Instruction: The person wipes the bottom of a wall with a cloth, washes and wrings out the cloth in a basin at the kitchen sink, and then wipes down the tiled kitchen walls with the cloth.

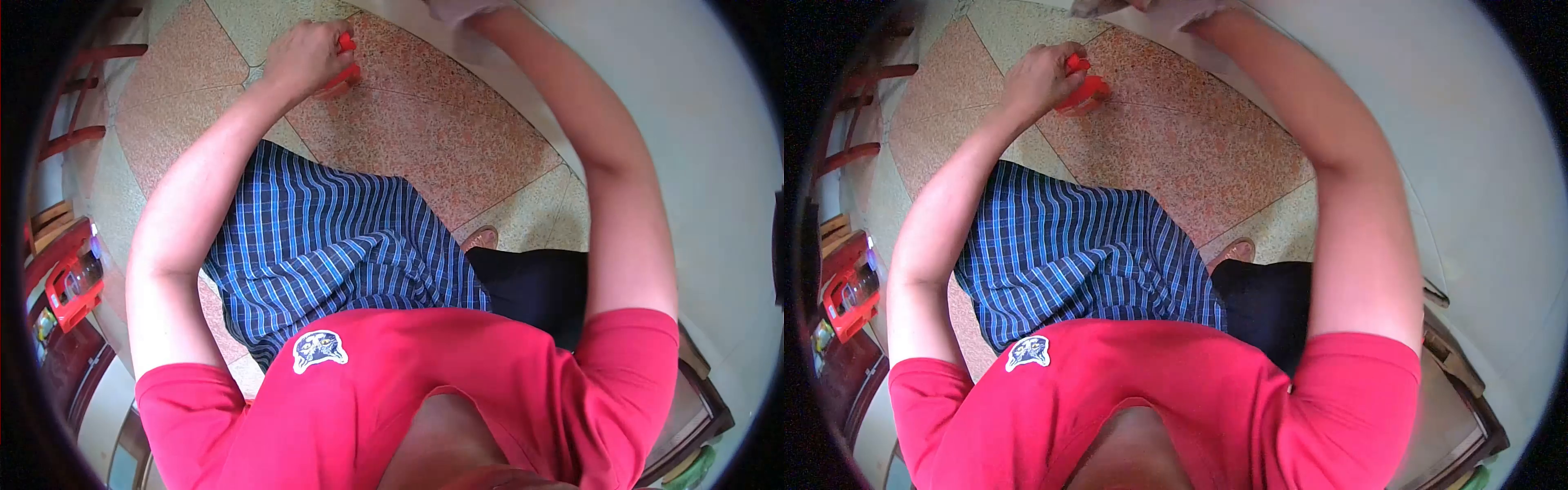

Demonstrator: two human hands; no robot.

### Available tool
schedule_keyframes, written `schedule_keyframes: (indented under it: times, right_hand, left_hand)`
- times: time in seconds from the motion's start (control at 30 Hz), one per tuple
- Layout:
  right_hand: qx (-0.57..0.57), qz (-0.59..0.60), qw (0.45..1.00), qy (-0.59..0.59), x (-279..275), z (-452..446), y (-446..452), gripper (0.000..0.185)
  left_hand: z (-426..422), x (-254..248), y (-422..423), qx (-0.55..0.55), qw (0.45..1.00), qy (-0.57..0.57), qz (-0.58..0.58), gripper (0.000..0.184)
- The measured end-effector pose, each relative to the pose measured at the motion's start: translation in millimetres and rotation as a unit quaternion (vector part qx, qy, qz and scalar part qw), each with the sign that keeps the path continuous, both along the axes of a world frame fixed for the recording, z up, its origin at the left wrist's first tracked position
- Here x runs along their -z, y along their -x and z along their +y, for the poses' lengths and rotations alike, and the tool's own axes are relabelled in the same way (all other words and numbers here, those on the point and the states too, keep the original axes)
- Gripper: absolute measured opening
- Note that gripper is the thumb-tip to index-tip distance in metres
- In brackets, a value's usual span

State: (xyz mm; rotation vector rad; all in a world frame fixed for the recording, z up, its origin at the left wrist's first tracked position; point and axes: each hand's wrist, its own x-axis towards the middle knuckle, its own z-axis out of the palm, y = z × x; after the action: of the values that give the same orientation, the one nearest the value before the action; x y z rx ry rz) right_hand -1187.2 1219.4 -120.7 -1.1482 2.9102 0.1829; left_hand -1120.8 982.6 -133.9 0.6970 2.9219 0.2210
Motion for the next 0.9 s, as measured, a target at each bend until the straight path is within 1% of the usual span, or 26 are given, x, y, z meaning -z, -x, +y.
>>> schedule_keyframes:
  times: [0.03, 0.07, 0.13, 0.17, 0.2, 0.27, 0.33, 0.4, 0.47, 0.6, 0.67, 0.7, 0.8, 0.87, 0.9]
  right_hand:
    - [0.067, -0.117, 0.989, 0.056, 4.6, -2.6, -0.7, 0.068]
    - [0.134, -0.232, 0.957, 0.111, 11.1, -4.4, -4.6, 0.078]
    - [0.208, -0.279, 0.917, 0.196, 28.4, 1.9, -34.2, 0.047]
    - [0.216, -0.212, 0.925, 0.228, 46.2, 14.8, -60.7, 0.026]
    - [0.216, -0.253, 0.893, 0.302, 79.1, 41.1, -73.2, 0.027]
    - [0.272, -0.323, 0.852, 0.309, 138.8, 103.5, -107.8, 0.023]
    - [0.309, -0.329, 0.854, 0.258, 153.5, 139.1, -149.3, 0.019]
    - [0.338, -0.369, 0.807, 0.312, 133.7, 149.8, -177.9, 0.016]
    - [0.391, -0.419, 0.755, 0.318, 118.5, 170.6, -194.5, 0.014]
    - [0.399, -0.392, 0.811, 0.171, 137.0, 263.6, -256.6, 0.013]
    - [0.401, -0.391, 0.815, 0.148, 137.9, 271.2, -270.2, 0.013]
    - [0.403, -0.397, 0.808, 0.163, 136.8, 271.1, -277.3, 0.013]
    - [0.411, -0.412, 0.787, 0.206, 131.1, 267.2, -293.9, 0.012]
    - [0.435, -0.398, 0.792, 0.154, 134.2, 261.0, -294.0, 0.013]
    - [0.457, -0.382, 0.799, 0.086, 142.0, 250.5, -289.1, 0.014]
  left_hand:
    - [-1.5, 1.7, 3.1, -0.002, 1.000, -0.001, -0.004, 0.029]
    - [-2.2, 3.0, 5.0, -0.003, 1.000, 0.000, -0.008, 0.029]
    - [-1.4, 5.5, 6.2, -0.010, 1.000, -0.006, -0.010, 0.029]
    - [-2.1, 6.7, 6.2, -0.015, 1.000, -0.012, -0.006, 0.029]
    - [-0.2, 8.4, 7.2, -0.018, 1.000, -0.020, -0.001, 0.029]
    - [1.8, 10.5, 3.7, -0.019, 0.999, -0.029, -0.003, 0.029]
    - [1.8, 15.3, 2.5, -0.010, 0.999, -0.037, 0.012, 0.030]
    - [4.6, 21.0, -2.9, 0.003, 0.998, -0.052, 0.035, 0.030]
    - [12.1, 18.4, -5.9, 0.002, 0.999, -0.047, 0.022, 0.031]
    - [22.7, 21.7, -8.5, -0.004, 0.999, -0.046, 0.008, 0.030]
    - [27.5, 19.7, -9.7, -0.006, 0.999, -0.046, -0.022, 0.028]
    - [30.0, 18.7, -11.1, -0.005, 0.998, -0.045, -0.038, 0.027]
    - [30.7, 14.4, -14.4, 0.019, 0.998, -0.059, -0.008, 0.025]
    - [30.6, 13.8, -11.8, 0.018, 0.998, -0.048, -0.028, 0.026]
    - [29.5, 13.4, -9.9, 0.017, 0.998, -0.043, -0.038, 0.027]
